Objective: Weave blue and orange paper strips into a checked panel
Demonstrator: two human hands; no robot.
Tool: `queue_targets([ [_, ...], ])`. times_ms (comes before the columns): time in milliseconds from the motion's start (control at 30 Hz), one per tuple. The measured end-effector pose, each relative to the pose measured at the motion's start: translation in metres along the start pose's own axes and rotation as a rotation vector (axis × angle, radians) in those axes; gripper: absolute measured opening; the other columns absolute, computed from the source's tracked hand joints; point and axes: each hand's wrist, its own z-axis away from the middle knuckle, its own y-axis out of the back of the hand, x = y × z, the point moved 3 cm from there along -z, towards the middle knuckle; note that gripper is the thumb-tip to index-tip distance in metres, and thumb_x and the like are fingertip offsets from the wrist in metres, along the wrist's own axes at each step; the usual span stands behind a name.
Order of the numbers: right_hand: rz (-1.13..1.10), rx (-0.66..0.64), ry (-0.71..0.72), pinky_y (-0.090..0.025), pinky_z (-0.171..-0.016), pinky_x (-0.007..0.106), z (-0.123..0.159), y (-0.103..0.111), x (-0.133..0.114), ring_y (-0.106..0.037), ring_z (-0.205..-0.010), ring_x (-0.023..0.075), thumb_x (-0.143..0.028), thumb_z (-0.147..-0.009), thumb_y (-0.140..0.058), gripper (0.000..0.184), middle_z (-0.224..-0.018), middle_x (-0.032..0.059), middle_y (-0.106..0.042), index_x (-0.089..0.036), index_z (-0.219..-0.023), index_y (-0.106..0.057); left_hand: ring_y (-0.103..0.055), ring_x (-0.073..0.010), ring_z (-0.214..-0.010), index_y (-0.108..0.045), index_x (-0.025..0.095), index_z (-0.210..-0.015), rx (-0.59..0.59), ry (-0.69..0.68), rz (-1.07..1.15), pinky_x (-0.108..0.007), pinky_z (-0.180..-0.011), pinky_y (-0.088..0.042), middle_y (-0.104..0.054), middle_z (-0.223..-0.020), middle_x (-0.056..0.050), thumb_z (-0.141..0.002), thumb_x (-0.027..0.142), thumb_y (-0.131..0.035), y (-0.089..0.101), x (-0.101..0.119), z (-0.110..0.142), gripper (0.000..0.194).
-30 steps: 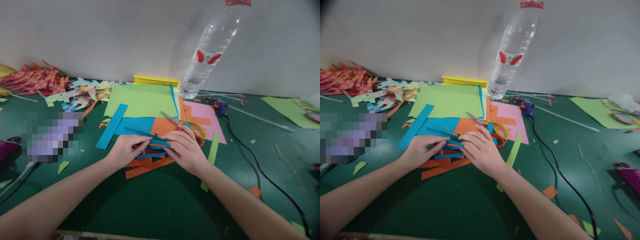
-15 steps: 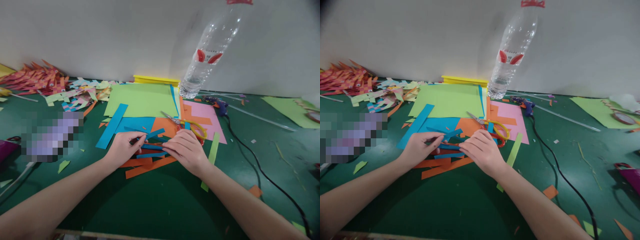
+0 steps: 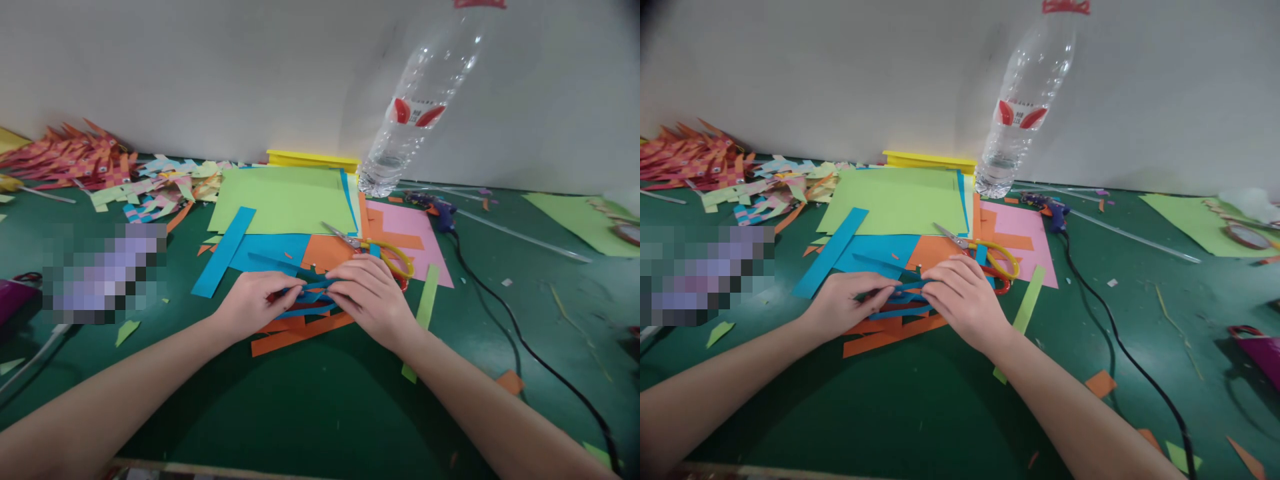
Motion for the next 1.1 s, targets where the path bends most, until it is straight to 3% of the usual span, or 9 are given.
queue_targets([
  [100,-0.004,0.007,-0.027,-0.044,-0.092,0.039,0.0011,-0.0005,0.0014,-0.064,-0.080,0.0131,-0.015,-0.087,-0.059,0.007,-0.085,-0.0001,-0.071,-0.021,-0.086,-0.061,-0.064,-0.0118,-0.059,-0.070,0.017,-0.093,-0.007,-0.011,0.015,-0.020,-0.059,-0.048,-0.071,-0.070,0.000,-0.091,0.025,-0.051,0.0006,-0.0002,0.0003,0.021],
  [367,-0.048,0.048,-0.081,-0.045,-0.086,0.036,0.0011,-0.0009,0.0042,-0.064,-0.075,0.0134,-0.015,-0.084,-0.062,0.006,-0.078,-0.0003,-0.070,-0.020,-0.083,-0.061,-0.068,-0.0156,-0.074,-0.069,0.016,-0.096,-0.026,0.120,0.102,-0.023,-0.068,-0.051,-0.073,-0.084,-0.004,-0.096,0.030,-0.040,0.0072,-0.0032,-0.0013,0.032],
  [500,-0.065,0.066,-0.123,-0.045,-0.082,0.035,0.0007,-0.0010,0.0067,-0.063,-0.071,0.0141,-0.016,-0.084,-0.062,0.006,-0.074,-0.0004,-0.069,-0.021,-0.081,-0.062,-0.065,-0.0144,-0.070,-0.067,0.016,-0.101,0.002,0.106,0.123,-0.024,-0.066,-0.051,-0.072,-0.091,-0.005,-0.089,0.031,-0.054,0.0080,-0.0039,-0.0010,0.022],
  [700,-0.060,0.073,-0.125,-0.045,-0.082,0.035,0.0008,-0.0005,0.0065,-0.062,-0.065,0.0129,-0.017,-0.084,-0.063,0.007,-0.069,-0.0015,-0.068,-0.021,-0.080,-0.060,-0.063,-0.0152,-0.076,-0.060,0.019,-0.112,0.044,0.033,0.119,-0.028,-0.075,-0.053,-0.069,-0.094,-0.004,-0.077,0.032,-0.072,0.0059,-0.0018,-0.0010,0.039],
  [833,-0.064,0.088,-0.112,-0.046,-0.081,0.036,0.0006,0.0006,0.0050,-0.061,-0.064,0.0128,-0.019,-0.084,-0.064,0.009,-0.068,-0.0024,-0.067,-0.022,-0.079,-0.057,-0.064,-0.0172,-0.080,-0.061,0.020,-0.107,0.062,0.046,0.084,-0.034,-0.081,-0.052,-0.069,-0.091,-0.004,-0.079,0.031,-0.071,0.0048,-0.0039,-0.0018,0.032],
  [1100,-0.068,0.086,-0.157,-0.045,-0.084,0.037,0.0030,-0.0024,0.0072,-0.059,-0.065,0.0139,-0.024,-0.082,-0.067,0.010,-0.074,-0.0011,-0.068,-0.022,-0.088,-0.059,-0.066,-0.0167,-0.080,-0.063,0.021,-0.104,0.086,0.055,0.061,-0.032,-0.080,-0.052,-0.071,-0.087,-0.002,-0.083,0.027,-0.066,0.0041,-0.0080,-0.0003,0.022],
])
